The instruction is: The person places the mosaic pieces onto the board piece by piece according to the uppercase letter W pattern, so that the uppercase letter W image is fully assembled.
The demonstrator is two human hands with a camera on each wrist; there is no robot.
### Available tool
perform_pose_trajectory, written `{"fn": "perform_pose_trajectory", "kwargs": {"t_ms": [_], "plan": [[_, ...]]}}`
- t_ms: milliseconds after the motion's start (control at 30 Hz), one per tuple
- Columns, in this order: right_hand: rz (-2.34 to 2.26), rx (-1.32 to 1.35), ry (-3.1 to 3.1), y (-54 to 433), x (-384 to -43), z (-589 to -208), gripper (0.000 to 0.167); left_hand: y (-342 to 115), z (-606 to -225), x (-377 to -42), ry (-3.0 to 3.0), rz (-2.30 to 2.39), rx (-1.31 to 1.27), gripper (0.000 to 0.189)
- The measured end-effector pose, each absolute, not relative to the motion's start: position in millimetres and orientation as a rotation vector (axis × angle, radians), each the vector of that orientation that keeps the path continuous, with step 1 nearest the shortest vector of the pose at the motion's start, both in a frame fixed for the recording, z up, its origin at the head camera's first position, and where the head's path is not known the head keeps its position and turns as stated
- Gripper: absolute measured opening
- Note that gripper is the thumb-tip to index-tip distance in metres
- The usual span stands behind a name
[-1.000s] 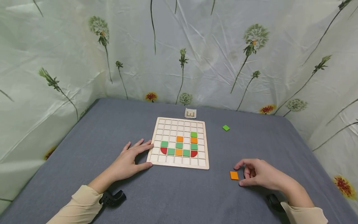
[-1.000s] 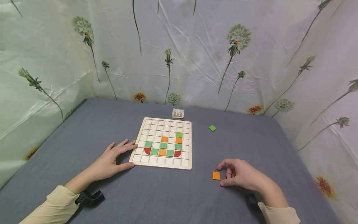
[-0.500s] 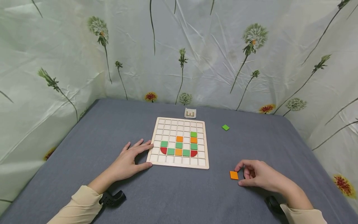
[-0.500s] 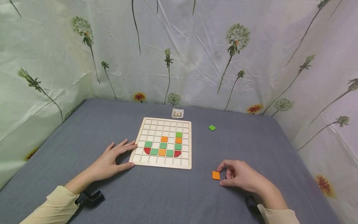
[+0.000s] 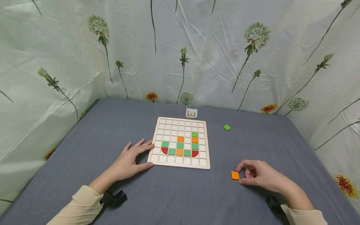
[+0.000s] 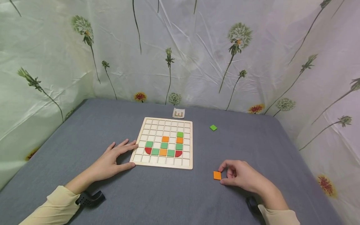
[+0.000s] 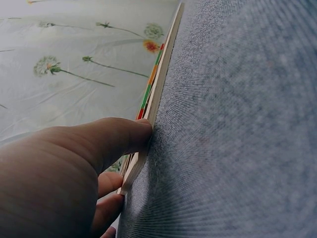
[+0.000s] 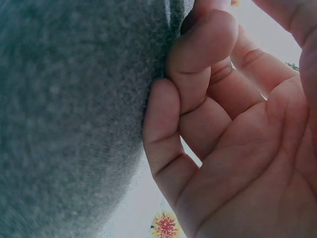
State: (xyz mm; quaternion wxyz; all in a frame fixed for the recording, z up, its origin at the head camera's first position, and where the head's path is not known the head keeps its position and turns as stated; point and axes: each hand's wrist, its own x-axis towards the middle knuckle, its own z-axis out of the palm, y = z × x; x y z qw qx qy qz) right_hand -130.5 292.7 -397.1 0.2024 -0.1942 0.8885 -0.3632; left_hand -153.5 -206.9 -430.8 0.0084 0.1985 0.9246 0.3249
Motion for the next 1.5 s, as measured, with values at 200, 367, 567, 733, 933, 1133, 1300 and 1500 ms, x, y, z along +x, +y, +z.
{"fn": "perform_pose_trajectory", "kwargs": {"t_ms": [200, 367, 567, 733, 933, 1133, 1300, 1500], "plan": [[-0.973, -0.563, 2.517, 290, -131, -397, 0.027, -207, -430, -154, 2.884, 1.018, 0.62, 0.066], [-0.922, -0.617, 2.597, 286, -131, -397, 0.022, -207, -430, -153, 2.882, 1.019, 0.611, 0.066], [-0.891, -0.623, 2.631, 283, -132, -395, 0.021, -205, -432, -154, 2.88, 1.014, 0.619, 0.067], [-0.875, -0.665, 2.652, 279, -140, -391, 0.019, -208, -432, -152, 2.893, 1.015, 0.615, 0.067], [-0.846, -0.704, 2.713, 265, -152, -383, 0.017, -207, -431, -152, 2.896, 1.01, 0.618, 0.066], [-0.826, -0.703, 2.717, 239, -165, -375, 0.017, -206, -432, -152, 2.893, 1.008, 0.616, 0.066], [-0.834, -0.708, 2.715, 215, -179, -371, 0.017, -206, -432, -152, 2.896, 1.014, 0.613, 0.066], [-0.852, -0.784, 2.708, 187, -196, -367, 0.017, -206, -434, -153, 2.896, 1.013, 0.617, 0.066]]}}
